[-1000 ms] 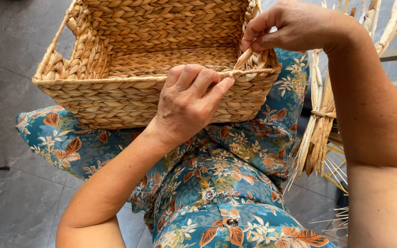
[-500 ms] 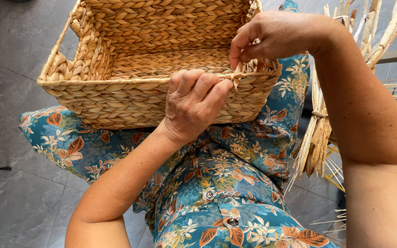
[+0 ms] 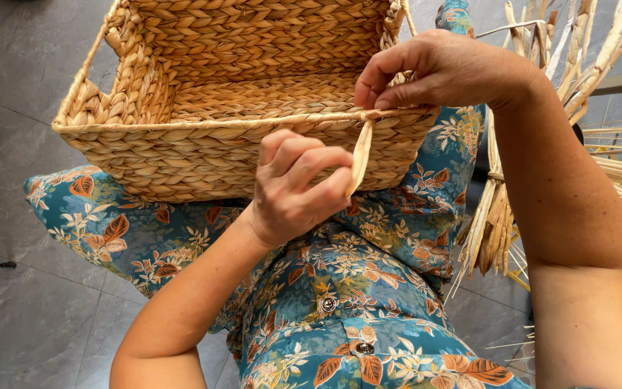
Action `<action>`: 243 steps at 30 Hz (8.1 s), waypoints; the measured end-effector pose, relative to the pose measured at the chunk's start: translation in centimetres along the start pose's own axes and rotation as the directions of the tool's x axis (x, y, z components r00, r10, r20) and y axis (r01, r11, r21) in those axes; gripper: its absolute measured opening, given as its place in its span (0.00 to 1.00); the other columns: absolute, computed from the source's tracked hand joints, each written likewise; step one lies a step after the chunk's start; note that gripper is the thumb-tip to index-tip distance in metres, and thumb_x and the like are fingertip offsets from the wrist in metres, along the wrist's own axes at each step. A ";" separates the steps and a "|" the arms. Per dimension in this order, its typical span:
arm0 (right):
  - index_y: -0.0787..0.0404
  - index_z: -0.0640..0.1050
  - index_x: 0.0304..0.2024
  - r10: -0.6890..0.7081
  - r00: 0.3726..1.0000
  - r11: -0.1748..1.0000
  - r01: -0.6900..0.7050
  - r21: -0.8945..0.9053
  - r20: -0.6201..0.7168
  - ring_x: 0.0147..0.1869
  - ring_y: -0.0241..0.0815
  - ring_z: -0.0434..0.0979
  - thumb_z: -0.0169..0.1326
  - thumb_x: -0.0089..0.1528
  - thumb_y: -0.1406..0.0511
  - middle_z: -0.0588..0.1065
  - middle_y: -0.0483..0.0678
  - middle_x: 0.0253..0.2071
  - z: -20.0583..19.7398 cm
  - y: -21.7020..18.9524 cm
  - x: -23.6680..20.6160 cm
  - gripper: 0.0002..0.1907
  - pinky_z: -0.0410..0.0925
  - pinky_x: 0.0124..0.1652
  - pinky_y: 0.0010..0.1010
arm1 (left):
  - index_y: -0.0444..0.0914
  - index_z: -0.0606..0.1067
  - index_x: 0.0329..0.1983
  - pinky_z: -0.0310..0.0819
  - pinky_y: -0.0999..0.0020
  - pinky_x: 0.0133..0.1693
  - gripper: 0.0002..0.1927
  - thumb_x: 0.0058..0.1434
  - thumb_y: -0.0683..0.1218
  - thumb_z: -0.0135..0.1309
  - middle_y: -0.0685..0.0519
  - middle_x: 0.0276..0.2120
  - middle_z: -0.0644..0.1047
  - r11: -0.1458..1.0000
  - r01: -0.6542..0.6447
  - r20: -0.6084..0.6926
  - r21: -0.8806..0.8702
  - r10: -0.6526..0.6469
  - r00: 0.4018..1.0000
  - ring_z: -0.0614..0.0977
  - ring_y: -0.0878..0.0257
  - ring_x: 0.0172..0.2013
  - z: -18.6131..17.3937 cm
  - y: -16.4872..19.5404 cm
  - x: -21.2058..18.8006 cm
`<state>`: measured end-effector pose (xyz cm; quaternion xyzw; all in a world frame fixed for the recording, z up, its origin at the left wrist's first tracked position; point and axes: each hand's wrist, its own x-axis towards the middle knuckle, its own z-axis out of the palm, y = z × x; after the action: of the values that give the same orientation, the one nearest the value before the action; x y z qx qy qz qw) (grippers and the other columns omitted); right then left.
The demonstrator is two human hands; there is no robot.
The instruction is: The person sits with a woven water hyacinth basket on their lap and weaves thin plant strips around the basket's rim, tucking and tightening the strips by hand to bind the edge. They then turn and press the finished basket, stand up, pick up scissors, and walk toward a water basin.
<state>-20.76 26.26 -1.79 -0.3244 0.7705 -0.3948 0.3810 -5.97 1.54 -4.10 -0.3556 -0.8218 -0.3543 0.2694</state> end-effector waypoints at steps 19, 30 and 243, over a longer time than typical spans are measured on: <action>0.64 0.80 0.53 -0.462 0.701 0.867 0.228 -0.443 -0.544 0.51 0.47 0.81 0.63 0.64 0.72 0.79 0.54 0.49 9.2 -4.4 -4.4 0.14 0.74 0.50 0.33 | 0.37 0.76 0.51 0.78 0.64 0.41 0.16 0.62 0.45 0.64 0.48 0.40 0.81 0.751 0.643 0.266 -0.150 -0.595 0.758 0.85 0.54 0.39 -2.6 1.1 0.9; 0.59 0.83 0.49 -0.237 0.681 0.960 0.275 -0.057 -0.693 0.43 0.39 0.80 0.62 0.68 0.71 0.79 0.46 0.42 10.9 -2.5 -4.8 0.08 0.72 0.43 0.24 | 0.34 0.78 0.42 0.74 0.54 0.49 0.11 0.56 0.39 0.64 0.47 0.40 0.79 0.965 0.257 0.060 0.048 -0.259 0.964 0.80 0.51 0.45 -4.5 -1.3 3.7; 0.61 0.81 0.39 -0.085 0.996 0.987 0.080 -0.143 -0.032 0.34 0.31 0.76 0.62 0.60 0.68 0.79 0.43 0.30 3.0 -4.2 6.9 0.06 0.71 0.37 0.27 | 0.41 0.77 0.42 0.69 0.60 0.51 0.10 0.63 0.42 0.68 0.54 0.45 0.72 0.954 0.287 0.003 0.083 -0.288 0.958 0.72 0.54 0.47 -3.4 -4.2 -1.0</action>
<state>-20.84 17.62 -1.66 -0.3746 0.7896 -0.3607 0.3258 -7.96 -3.53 -4.36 -0.2239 -0.8806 -0.3532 0.2230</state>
